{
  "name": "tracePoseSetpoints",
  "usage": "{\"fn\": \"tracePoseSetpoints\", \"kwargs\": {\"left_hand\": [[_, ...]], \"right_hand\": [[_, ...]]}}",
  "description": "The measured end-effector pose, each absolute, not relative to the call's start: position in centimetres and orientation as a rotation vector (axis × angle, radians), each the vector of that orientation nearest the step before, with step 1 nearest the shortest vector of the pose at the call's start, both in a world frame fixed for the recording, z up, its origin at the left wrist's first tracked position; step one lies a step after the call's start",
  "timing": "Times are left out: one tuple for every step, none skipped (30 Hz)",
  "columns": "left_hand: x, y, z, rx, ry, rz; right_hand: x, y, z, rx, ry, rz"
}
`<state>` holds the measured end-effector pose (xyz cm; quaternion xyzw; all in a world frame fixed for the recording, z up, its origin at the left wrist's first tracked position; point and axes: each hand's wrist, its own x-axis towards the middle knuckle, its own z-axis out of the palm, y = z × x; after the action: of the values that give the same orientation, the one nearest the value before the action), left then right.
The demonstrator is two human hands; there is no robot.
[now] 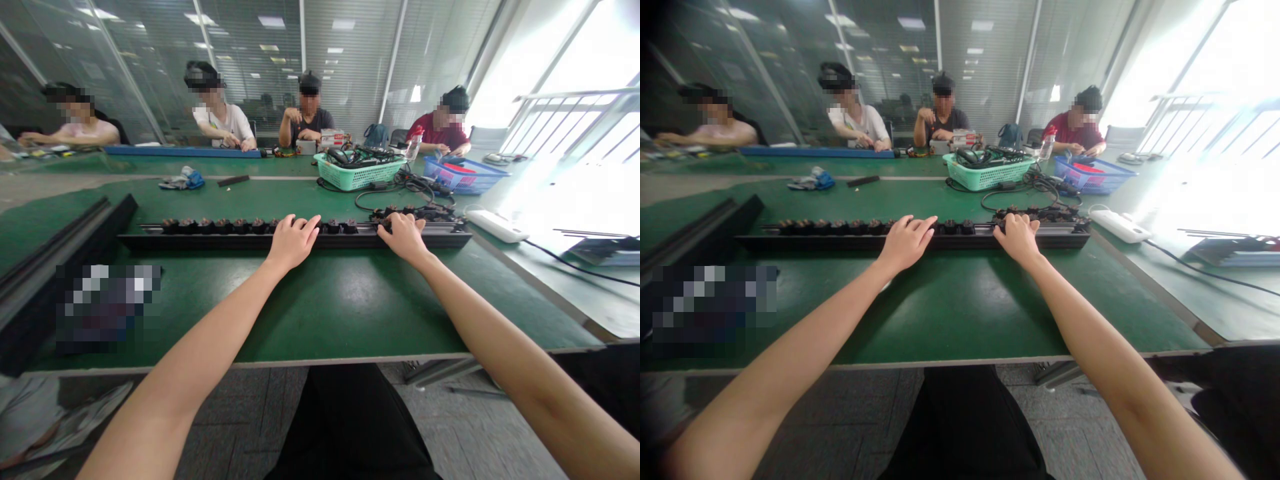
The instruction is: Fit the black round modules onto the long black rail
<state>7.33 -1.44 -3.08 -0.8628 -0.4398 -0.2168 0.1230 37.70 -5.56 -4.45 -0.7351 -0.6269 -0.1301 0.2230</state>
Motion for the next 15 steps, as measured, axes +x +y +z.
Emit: {"fn": "tracePoseSetpoints", "kwargs": {"left_hand": [[7.32, -1.45, -3.08, -2.519, -1.284, -0.632], [7.32, -1.46, -3.08, -2.522, -1.283, -0.635], [7.31, -1.45, -3.10, -2.524, -1.279, -0.641], [7.30, -1.44, -3.12, -2.524, -1.275, -0.648], [7.30, -1.43, -3.14, -2.523, -1.272, -0.654], [7.30, -1.42, -3.16, -2.522, -1.271, -0.657], [7.31, -1.42, -3.16, -2.521, -1.273, -0.658], [7.32, -1.42, -3.16, -2.521, -1.277, -0.657], [7.33, -1.42, -3.15, -2.523, -1.283, -0.654], [7.34, -1.43, -3.12, -2.526, -1.288, -0.651], [7.35, -1.44, -3.10, -2.530, -1.291, -0.647], [7.35, -1.45, -3.08, -2.532, -1.292, -0.643], [7.34, -1.45, -3.07, -2.534, -1.290, -0.639], [7.34, -1.44, -3.08, -2.533, -1.287, -0.637], [7.33, -1.42, -3.09, -2.530, -1.284, -0.637]], "right_hand": [[37.66, -5.60, -4.39, -2.029, -1.731, -0.354], [37.63, -5.63, -4.35, -2.029, -1.732, -0.349], [37.62, -5.65, -4.33, -2.029, -1.731, -0.346], [37.61, -5.67, -4.31, -2.028, -1.729, -0.345], [37.60, -5.67, -4.30, -2.028, -1.727, -0.344], [37.60, -5.68, -4.29, -2.028, -1.725, -0.344], [37.59, -5.68, -4.28, -2.029, -1.723, -0.344], [37.59, -5.69, -4.26, -2.030, -1.725, -0.345], [37.58, -5.70, -4.24, -2.033, -1.727, -0.347], [37.56, -5.71, -4.20, -2.038, -1.730, -0.348], [37.55, -5.73, -4.14, -2.045, -1.733, -0.349], [37.52, -5.75, -4.08, -2.053, -1.736, -0.349], [37.50, -5.78, -4.02, -2.062, -1.739, -0.347], [37.48, -5.80, -3.95, -2.071, -1.743, -0.344], [37.46, -5.83, -3.90, -2.079, -1.745, -0.341]]}}
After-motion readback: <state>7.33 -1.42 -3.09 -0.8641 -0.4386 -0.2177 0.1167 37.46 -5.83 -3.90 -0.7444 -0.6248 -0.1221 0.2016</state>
